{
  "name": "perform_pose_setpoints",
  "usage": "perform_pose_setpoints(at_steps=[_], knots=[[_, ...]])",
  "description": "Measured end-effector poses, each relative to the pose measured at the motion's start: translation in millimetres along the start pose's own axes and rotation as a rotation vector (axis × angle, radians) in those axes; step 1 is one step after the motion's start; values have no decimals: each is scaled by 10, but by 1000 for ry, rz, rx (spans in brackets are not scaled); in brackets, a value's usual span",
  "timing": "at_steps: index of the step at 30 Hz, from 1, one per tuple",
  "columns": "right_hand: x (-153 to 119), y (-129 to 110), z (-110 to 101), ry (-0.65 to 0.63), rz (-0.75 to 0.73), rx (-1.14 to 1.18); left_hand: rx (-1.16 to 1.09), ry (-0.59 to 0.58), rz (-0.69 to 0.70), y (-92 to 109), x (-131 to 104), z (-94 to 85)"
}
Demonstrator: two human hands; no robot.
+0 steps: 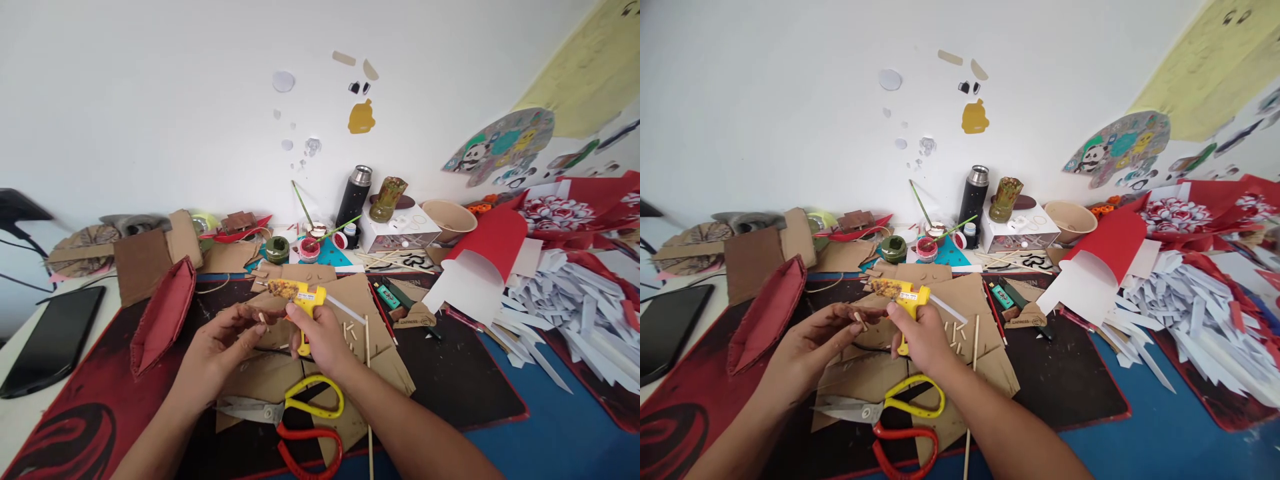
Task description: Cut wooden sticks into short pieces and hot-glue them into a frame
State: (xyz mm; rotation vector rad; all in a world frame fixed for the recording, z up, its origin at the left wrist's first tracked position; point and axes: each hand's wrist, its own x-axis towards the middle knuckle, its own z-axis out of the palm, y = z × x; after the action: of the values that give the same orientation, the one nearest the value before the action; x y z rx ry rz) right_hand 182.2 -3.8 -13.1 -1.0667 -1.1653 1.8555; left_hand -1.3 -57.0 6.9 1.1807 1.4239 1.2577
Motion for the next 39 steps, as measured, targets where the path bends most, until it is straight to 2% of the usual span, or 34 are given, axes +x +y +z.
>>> perform_pose_setpoints(at_steps=[5, 8, 12, 17, 28, 39], knots=[[-16, -24, -2, 0, -17, -22, -249, 204, -73, -85, 117, -32], [-35, -18, 12, -12, -27, -58, -370, 269, -116, -96, 159, -50], [-68, 2, 51, -35, -66, -71, -402, 272, -180, -83, 167, -47], [-85, 11, 74, -32, -102, -96, -401, 294, -195, -95, 170, -38], [-120, 61, 28, -28, -111, -200, -236, 274, -93, -132, 158, -56], [-132, 92, 16, -33, -127, -226, -119, 269, -73, -164, 136, -80]])
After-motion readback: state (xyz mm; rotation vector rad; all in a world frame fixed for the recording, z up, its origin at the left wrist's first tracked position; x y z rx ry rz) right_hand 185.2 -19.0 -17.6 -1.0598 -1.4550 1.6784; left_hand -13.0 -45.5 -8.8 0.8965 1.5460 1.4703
